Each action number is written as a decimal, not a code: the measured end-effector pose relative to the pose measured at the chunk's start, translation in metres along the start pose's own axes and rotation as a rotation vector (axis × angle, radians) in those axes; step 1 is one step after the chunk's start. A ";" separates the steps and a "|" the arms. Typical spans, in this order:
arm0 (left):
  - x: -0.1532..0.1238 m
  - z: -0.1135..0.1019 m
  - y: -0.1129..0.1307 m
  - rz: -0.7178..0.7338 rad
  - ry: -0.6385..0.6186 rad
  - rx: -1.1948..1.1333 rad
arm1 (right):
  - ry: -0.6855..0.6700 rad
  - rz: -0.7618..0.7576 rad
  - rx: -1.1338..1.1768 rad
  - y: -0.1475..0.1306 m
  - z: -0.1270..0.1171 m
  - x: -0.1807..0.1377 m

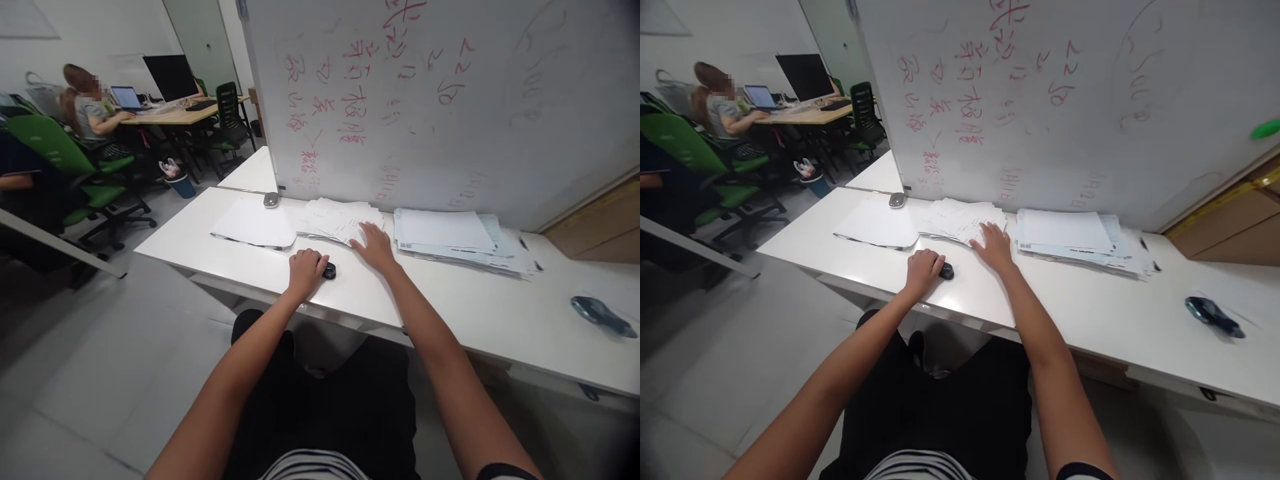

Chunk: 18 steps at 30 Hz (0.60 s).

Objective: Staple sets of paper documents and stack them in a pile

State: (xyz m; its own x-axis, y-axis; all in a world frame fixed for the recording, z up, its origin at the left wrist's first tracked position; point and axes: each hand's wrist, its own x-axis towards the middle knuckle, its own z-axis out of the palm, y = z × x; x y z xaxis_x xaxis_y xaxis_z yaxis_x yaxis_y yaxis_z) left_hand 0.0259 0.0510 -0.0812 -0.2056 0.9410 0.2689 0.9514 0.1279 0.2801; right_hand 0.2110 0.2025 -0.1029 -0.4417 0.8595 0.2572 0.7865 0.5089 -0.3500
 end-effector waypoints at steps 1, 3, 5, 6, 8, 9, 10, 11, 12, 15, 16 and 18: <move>0.000 0.000 0.000 0.000 -0.004 0.005 | -0.039 0.005 -0.017 -0.006 0.005 0.001; 0.001 0.000 0.001 -0.002 -0.012 0.012 | -0.070 0.012 -0.068 -0.011 0.010 -0.001; 0.001 0.000 0.001 -0.002 -0.012 0.011 | -0.061 0.010 -0.114 -0.011 0.010 -0.004; 0.000 0.000 0.002 -0.003 -0.010 0.009 | -0.053 0.010 -0.128 -0.010 0.009 -0.005; 0.000 0.000 0.002 -0.005 -0.009 0.004 | -0.041 0.013 -0.140 -0.009 0.008 -0.007; 0.000 0.000 0.002 -0.006 -0.010 0.001 | -0.035 0.016 -0.139 -0.009 0.008 -0.008; 0.000 0.000 0.002 -0.006 -0.013 0.000 | -0.030 0.019 -0.133 -0.009 0.008 -0.008; 0.000 0.000 0.002 -0.006 -0.015 0.000 | -0.028 0.021 -0.124 -0.010 0.008 -0.008; 0.000 0.000 0.002 -0.005 -0.016 0.003 | -0.026 0.022 -0.114 -0.011 0.008 -0.008; 0.000 0.000 0.002 0.001 -0.011 0.015 | 0.004 0.014 -0.072 -0.013 0.008 -0.009; 0.000 0.000 0.002 0.003 -0.010 0.015 | 0.022 0.018 -0.051 -0.013 0.007 -0.009; 0.000 0.001 0.002 0.002 -0.009 0.008 | 0.059 0.051 -0.010 -0.014 0.007 -0.009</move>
State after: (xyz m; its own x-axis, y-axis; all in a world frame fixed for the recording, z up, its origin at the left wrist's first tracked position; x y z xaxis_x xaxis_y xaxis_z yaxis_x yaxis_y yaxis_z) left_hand 0.0278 0.0514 -0.0812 -0.2021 0.9439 0.2613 0.9537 0.1290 0.2718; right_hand 0.2008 0.1880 -0.1065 -0.3752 0.8797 0.2923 0.8115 0.4641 -0.3551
